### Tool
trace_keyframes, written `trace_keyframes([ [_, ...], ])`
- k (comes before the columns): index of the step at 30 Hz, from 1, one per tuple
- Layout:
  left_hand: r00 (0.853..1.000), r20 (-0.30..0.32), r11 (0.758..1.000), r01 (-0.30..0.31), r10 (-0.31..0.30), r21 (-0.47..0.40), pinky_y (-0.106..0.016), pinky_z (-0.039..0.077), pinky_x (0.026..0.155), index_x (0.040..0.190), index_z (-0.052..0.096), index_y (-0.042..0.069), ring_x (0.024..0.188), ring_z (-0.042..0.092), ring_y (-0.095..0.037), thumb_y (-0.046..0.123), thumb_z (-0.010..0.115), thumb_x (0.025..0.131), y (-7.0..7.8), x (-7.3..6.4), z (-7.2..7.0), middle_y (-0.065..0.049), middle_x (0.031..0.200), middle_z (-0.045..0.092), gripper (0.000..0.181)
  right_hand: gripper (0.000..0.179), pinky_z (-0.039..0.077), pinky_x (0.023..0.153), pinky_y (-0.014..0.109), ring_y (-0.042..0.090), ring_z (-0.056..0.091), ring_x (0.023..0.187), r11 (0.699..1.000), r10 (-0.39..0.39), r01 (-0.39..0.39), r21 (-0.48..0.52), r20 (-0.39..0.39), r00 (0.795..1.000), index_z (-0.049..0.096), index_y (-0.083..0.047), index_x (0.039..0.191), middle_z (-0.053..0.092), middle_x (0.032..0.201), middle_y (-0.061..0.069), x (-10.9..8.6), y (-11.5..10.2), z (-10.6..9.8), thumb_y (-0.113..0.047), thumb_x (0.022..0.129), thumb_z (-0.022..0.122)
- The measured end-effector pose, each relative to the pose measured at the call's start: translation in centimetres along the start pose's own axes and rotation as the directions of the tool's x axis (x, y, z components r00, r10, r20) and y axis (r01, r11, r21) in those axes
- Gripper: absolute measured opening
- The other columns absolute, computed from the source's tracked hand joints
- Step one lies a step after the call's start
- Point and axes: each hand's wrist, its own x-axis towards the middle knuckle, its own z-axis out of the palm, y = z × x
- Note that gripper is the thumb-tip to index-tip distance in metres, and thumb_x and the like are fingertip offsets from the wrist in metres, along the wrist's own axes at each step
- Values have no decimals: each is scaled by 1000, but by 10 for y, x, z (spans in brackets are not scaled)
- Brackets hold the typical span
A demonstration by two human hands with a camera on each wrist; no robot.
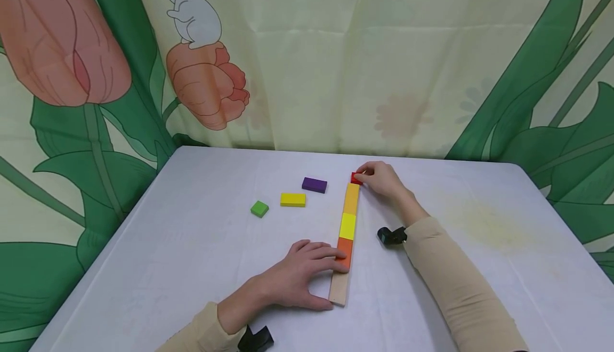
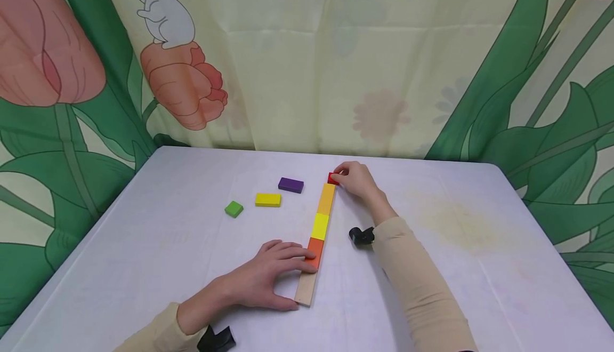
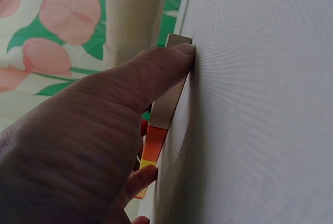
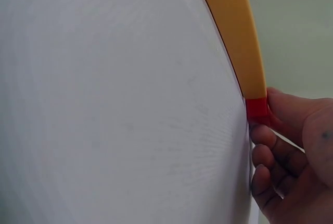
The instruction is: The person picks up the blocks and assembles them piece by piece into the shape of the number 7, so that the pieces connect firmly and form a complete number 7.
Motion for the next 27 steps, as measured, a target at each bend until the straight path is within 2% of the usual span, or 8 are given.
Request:
trace_keyframes([
  [17,1000,-12,1000,-16,16,14,-51,27,111,140,58,33,139,36,-11,46,77,87,0,-1,0,15,149,45,58,28,45,83,36,28,53,94,999,-30,30,-17,2,1000,73,-5,113,67,101,11,-1,-4,2,-27,96,69],
  [27,1000,-14,1000,-13,13,23,-51,27,110,140,59,33,139,36,-12,47,77,87,0,-1,0,15,149,45,58,29,45,82,35,27,53,93,1000,-10,10,-16,-1,1000,73,-6,113,66,98,10,-1,-5,4,-28,95,71],
])
